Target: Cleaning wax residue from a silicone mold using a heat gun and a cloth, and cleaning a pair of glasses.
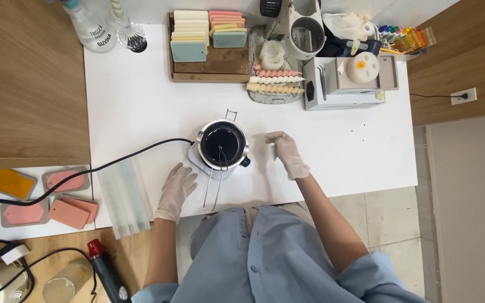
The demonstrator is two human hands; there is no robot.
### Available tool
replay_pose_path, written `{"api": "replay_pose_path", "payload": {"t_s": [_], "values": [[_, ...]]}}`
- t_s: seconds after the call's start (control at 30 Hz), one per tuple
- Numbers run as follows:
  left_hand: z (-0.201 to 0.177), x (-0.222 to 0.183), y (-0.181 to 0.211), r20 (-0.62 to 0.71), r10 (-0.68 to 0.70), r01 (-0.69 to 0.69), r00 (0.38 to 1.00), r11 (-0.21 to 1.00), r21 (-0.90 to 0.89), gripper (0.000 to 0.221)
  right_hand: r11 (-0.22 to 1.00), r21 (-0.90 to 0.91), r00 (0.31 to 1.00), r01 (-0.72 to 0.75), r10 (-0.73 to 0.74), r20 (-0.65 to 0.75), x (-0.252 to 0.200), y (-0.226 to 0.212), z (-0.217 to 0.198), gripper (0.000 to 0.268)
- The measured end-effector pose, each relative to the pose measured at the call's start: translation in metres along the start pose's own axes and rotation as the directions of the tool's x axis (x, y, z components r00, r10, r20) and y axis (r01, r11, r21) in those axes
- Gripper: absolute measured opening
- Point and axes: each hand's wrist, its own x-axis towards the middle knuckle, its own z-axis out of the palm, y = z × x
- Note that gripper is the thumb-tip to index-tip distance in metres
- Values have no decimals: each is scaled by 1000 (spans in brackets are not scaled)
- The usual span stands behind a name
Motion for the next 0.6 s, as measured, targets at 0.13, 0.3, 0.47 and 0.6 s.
{"api": "replay_pose_path", "payload": {"t_s": [0.13, 0.3, 0.47, 0.6], "values": [[17, 20, -16, 10, -90, 91, 996, 993, -71, 63, 997, -65, 995, -50, 56, 88, 43, 21, 22, 28], [43, -4, -4, 15, -6, 7, 1000, 999, -51, 62, 977, -208, 960, -50, 104, 258, 68, 29, 43, 42], [54, -7, -6, -106, -20, 8, 994, 994, -106, 62, 959, -279, 855, 54, 100, 509, 68, 14, 39, 56], [55, -11, -9, -119, 20, -28, 993, 998, -64, 61, 894, -426, 752, 141, 183, 633, 44, -29, 45, 70]]}}
